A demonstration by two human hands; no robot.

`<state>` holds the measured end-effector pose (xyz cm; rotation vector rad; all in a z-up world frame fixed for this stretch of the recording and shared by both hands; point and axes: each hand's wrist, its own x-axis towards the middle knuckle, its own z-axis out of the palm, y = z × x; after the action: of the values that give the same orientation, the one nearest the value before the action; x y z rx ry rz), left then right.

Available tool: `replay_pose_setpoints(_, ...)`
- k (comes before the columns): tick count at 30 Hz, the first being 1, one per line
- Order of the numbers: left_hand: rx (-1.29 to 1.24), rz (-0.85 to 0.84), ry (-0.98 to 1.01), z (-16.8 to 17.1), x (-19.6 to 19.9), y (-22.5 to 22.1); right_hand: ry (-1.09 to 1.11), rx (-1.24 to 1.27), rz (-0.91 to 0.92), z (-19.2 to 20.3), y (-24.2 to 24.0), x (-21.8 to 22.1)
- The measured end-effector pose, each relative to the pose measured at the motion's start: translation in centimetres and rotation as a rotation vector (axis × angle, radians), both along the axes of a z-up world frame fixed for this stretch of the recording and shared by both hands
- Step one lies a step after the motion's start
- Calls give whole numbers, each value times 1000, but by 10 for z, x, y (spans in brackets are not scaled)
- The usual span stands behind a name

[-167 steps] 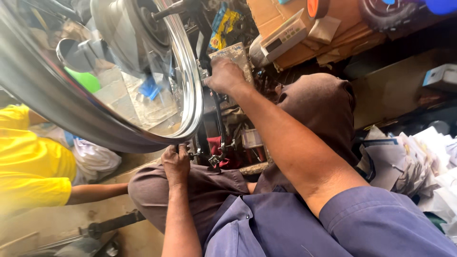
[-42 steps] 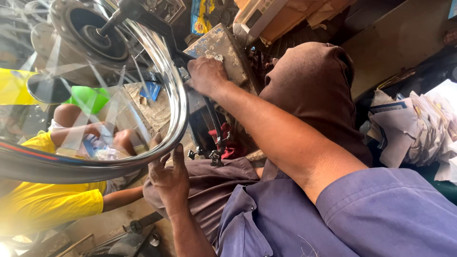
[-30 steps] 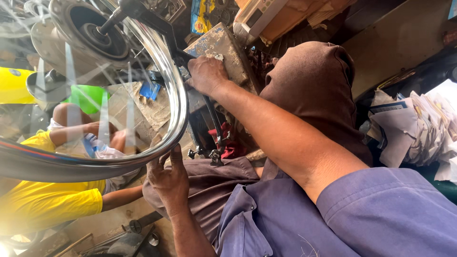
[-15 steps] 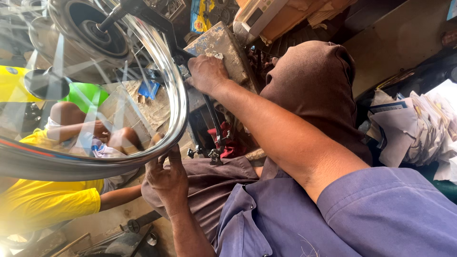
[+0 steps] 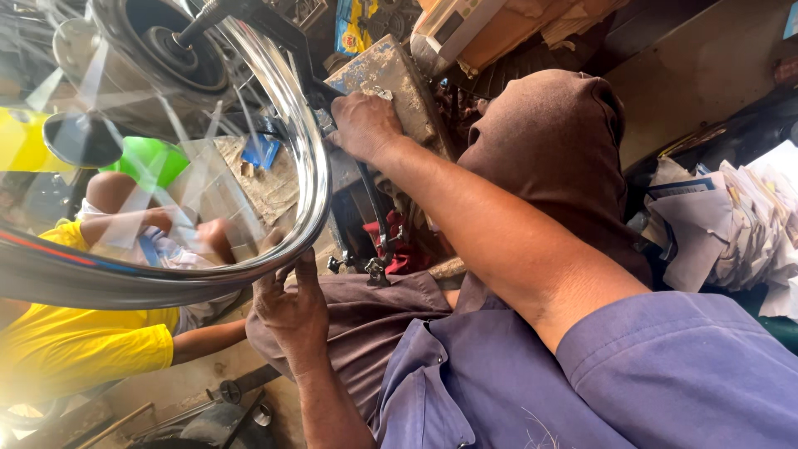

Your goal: The person works on a bicycle wheel by manually tensioning or aligning spokes using a tool and rotating the wheel on a stand to check for true.

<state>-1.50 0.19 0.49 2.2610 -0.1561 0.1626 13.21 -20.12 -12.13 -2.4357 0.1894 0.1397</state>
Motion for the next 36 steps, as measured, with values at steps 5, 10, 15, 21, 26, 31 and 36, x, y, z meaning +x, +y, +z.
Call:
replay_pose_setpoints(5, 56, -6, 2, -2, 1, 4, -8, 16, -8, 1, 0, -1)
replay_pose_setpoints(10, 26, -25, -14, -3, 1, 5, 32, 26, -6, 6, -1, -1)
replay_pose_setpoints(15, 56, 20, 15, 1, 0, 2, 55, 13, -3, 10, -2, -2)
replay_pose_setpoints(21, 76, 14, -17, 4, 1, -2, 77, 2, 11, 7, -1, -1)
replay_pose_setpoints(26, 54, -37, -79, -1, 1, 2, -2, 10, -6, -4, 0, 0)
replay_pose_setpoints(31, 34, -63, -137, -6, 2, 9, -12, -8, -11, -9, 0, 1)
replay_pose_setpoints(36, 8, -45, -116, -8, 2, 11, 12, -7, -21, -11, 2, 1)
